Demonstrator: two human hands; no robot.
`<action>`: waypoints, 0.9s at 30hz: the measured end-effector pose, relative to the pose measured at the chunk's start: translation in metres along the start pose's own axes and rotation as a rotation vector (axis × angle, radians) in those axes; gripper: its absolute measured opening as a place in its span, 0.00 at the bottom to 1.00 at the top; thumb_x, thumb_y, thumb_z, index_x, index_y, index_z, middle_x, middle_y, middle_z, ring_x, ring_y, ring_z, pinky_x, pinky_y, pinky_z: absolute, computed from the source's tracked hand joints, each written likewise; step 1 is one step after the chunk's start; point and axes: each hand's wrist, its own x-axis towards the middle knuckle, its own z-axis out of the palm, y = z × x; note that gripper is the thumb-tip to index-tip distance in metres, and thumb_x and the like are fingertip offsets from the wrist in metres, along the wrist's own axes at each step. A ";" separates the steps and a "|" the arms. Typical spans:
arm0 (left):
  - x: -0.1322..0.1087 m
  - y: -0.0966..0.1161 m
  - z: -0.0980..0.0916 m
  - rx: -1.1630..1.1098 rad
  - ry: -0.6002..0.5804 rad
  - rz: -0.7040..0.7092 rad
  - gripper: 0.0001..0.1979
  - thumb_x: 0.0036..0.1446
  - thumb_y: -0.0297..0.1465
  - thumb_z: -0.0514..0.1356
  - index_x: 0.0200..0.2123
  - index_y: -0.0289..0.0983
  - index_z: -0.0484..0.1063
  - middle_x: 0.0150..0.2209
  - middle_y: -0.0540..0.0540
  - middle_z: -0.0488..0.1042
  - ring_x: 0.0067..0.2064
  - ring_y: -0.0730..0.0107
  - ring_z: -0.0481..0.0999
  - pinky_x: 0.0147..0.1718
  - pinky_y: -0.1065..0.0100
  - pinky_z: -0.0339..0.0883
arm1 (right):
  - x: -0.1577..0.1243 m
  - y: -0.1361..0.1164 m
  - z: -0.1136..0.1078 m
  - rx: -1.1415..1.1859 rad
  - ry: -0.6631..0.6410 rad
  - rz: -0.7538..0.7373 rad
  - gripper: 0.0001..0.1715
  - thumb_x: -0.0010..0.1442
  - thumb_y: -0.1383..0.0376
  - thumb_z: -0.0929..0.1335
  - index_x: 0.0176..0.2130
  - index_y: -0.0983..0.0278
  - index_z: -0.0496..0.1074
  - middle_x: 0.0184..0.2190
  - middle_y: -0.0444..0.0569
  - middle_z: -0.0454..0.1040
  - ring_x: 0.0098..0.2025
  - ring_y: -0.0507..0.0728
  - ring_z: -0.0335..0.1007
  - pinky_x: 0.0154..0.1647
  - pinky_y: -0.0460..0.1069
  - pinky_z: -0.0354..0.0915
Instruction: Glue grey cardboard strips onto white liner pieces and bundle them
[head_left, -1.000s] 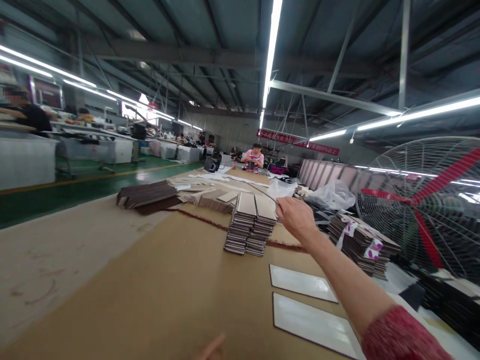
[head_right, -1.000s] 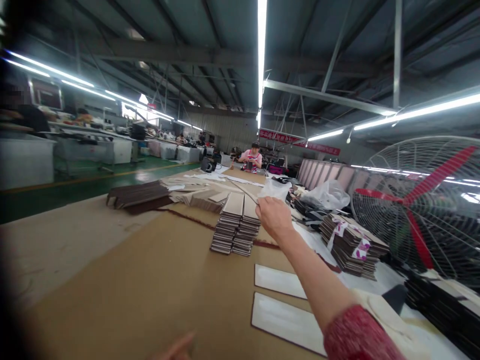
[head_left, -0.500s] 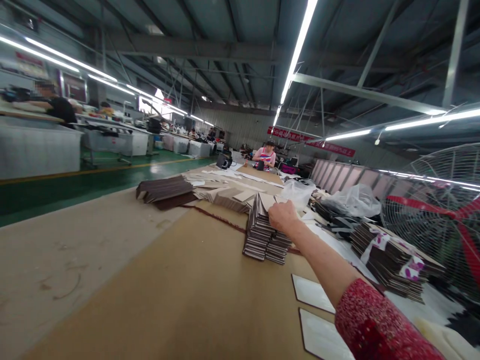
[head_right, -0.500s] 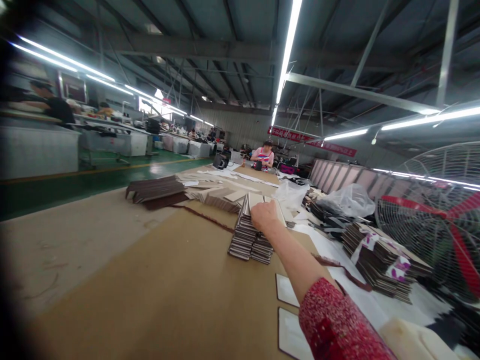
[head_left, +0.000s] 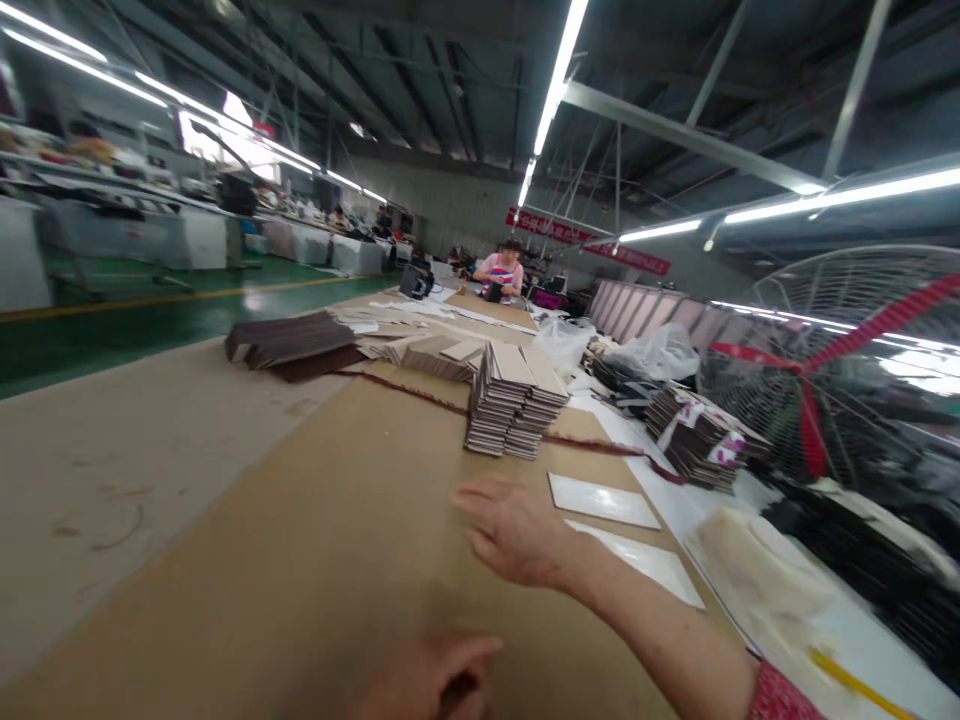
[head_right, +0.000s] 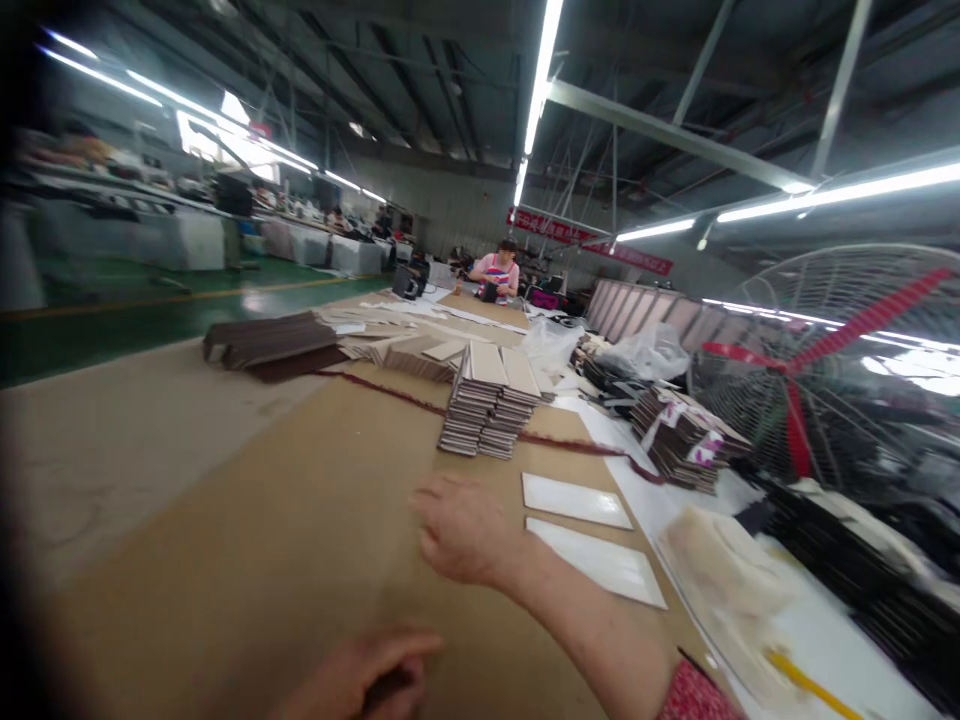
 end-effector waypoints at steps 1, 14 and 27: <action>-0.002 0.001 0.002 0.025 0.030 0.010 0.16 0.59 0.34 0.57 0.50 0.48 0.75 0.42 0.49 0.81 0.42 0.65 0.79 0.43 0.69 0.71 | -0.020 -0.013 0.008 0.076 0.005 -0.030 0.22 0.63 0.65 0.65 0.56 0.64 0.69 0.56 0.53 0.73 0.59 0.58 0.65 0.62 0.53 0.59; -0.003 0.012 0.004 0.187 0.001 -0.007 0.15 0.64 0.39 0.53 0.46 0.43 0.77 0.44 0.50 0.81 0.45 0.64 0.79 0.46 0.68 0.70 | -0.232 -0.063 0.085 0.272 0.167 0.525 0.24 0.67 0.65 0.62 0.61 0.64 0.68 0.63 0.53 0.67 0.64 0.63 0.59 0.67 0.61 0.55; -0.013 0.015 0.012 0.295 0.014 0.016 0.12 0.63 0.36 0.54 0.42 0.43 0.76 0.37 0.48 0.78 0.40 0.67 0.76 0.43 0.68 0.68 | -0.238 -0.057 0.105 0.285 0.238 0.501 0.25 0.64 0.66 0.62 0.59 0.58 0.71 0.60 0.52 0.70 0.63 0.63 0.64 0.65 0.62 0.62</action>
